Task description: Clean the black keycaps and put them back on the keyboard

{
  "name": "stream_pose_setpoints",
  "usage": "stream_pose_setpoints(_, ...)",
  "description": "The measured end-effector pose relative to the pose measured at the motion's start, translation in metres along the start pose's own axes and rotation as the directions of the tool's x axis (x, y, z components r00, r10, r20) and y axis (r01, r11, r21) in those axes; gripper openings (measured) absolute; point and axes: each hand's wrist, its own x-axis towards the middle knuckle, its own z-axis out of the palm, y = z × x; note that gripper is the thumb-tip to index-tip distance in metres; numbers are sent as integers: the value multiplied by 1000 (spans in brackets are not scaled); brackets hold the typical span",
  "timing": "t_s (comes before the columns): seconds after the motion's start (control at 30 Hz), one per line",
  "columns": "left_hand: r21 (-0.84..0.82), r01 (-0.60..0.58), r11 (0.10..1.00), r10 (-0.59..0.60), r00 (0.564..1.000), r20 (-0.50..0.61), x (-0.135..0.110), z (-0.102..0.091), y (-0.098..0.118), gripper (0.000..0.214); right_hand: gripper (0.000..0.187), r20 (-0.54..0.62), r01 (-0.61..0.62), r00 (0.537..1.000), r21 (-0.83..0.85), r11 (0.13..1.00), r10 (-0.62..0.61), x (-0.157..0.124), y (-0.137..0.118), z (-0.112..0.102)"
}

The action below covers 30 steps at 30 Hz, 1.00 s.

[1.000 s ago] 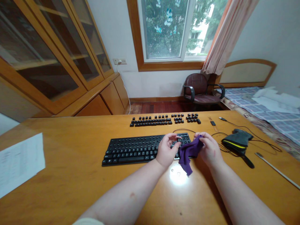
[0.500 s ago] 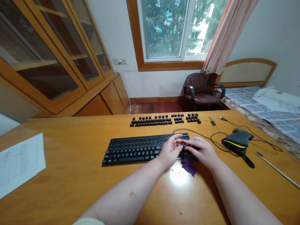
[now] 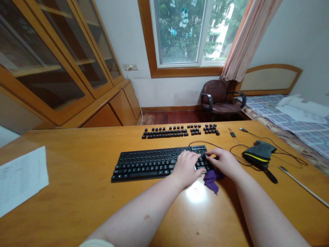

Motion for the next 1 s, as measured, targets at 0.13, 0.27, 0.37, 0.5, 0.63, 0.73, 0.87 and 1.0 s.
stream_pose_setpoints(0.13, 39, -41, 998, 38, 997, 69, -1, 2, 1, 57, 18, 94, 33, 995, -111, 993, -23, 1, 2, 2)
stream_pose_setpoints(0.27, 64, -41, 997, 35, 995, 97, -2, 3, 0, 59, 19, 138, 43, 990, -132, 990, -25, 1, 2, 1)
stream_pose_setpoints(0.37, 70, -37, 997, 30, 994, 103, -2, 3, 0, 60, 18, 150, 34, 989, -140, 990, -13, 2, 3, 2)
stream_pose_setpoints(0.5, 90, -44, 995, 33, 991, 130, -2, 3, 0, 60, 19, 163, 33, 987, -148, 988, -8, 3, 4, 2)
stream_pose_setpoints(0.63, 177, -56, 983, 17, 977, 212, -1, 1, 1, 61, 20, 186, 36, 983, -171, 985, -4, 3, 2, 2)
stream_pose_setpoints(0.73, 222, -66, 973, 11, 971, 241, -2, 1, 1, 56, 20, 199, 27, 980, -184, 983, 11, 2, 1, 1)
stream_pose_setpoints(0.87, 232, -83, 969, 27, 972, 234, -2, 3, -1, 50, 22, 188, 13, 982, -188, 982, 23, 2, 1, 1)
stream_pose_setpoints(1.0, 238, -82, 968, 24, 971, 237, -3, 6, -2, 54, 20, 141, -43, 987, -199, 979, 72, 2, 1, 3)
